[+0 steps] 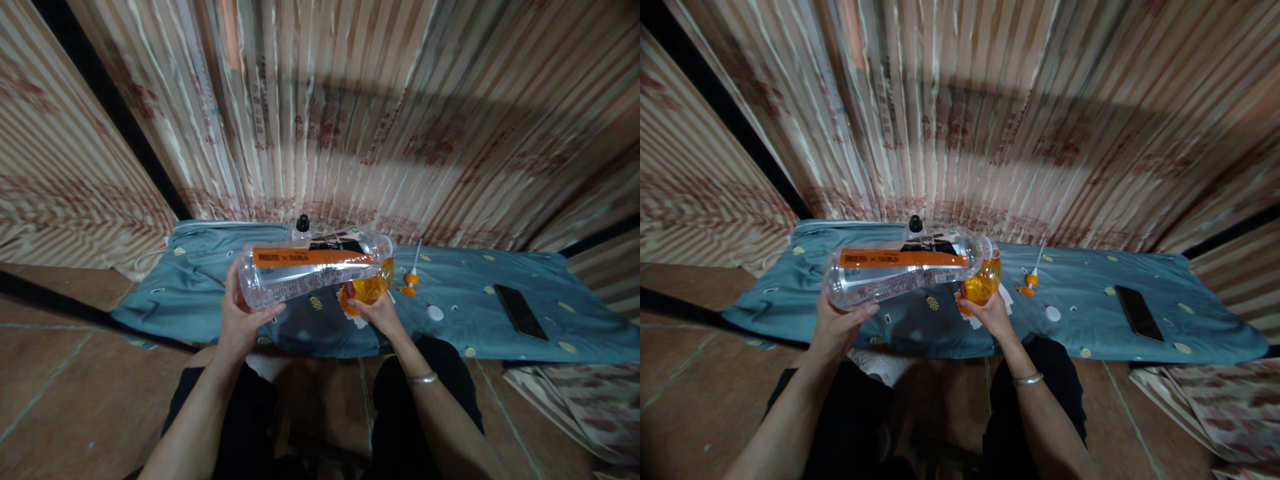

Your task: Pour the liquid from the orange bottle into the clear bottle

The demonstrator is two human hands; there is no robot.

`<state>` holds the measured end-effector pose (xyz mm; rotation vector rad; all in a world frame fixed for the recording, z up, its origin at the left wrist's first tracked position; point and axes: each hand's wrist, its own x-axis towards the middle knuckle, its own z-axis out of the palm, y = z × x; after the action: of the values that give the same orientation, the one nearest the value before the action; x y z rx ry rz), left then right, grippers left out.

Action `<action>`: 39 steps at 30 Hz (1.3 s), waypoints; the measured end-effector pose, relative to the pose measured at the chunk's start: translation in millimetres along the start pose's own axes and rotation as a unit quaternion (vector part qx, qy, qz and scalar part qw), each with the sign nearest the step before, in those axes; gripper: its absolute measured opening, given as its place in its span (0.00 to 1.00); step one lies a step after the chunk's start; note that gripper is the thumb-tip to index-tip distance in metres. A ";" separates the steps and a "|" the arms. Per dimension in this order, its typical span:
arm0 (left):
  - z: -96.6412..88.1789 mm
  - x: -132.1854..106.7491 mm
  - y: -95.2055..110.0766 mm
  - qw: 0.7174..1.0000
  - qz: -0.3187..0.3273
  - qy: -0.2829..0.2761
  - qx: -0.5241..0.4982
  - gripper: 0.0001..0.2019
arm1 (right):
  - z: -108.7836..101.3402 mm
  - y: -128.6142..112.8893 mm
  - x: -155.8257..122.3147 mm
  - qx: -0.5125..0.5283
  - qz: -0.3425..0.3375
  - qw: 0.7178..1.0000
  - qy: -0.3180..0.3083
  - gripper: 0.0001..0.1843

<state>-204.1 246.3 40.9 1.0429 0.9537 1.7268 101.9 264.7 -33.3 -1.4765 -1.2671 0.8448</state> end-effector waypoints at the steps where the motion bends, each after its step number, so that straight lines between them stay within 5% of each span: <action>1: 0.8 0.3 0.9 1.000 0.000 0.002 0.001 0.56 | -0.1 -0.9 -0.3 0.004 -0.001 1.000 -0.002 0.38; 39: 1.2 1.1 11.0 0.993 -0.104 0.058 0.002 0.53 | 8.8 -6.7 -3.6 0.090 0.022 0.995 -0.046 0.40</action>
<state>-206.5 244.0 51.6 0.8223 1.0987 1.6257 90.9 263.1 -29.6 -1.3378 -1.1950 1.0387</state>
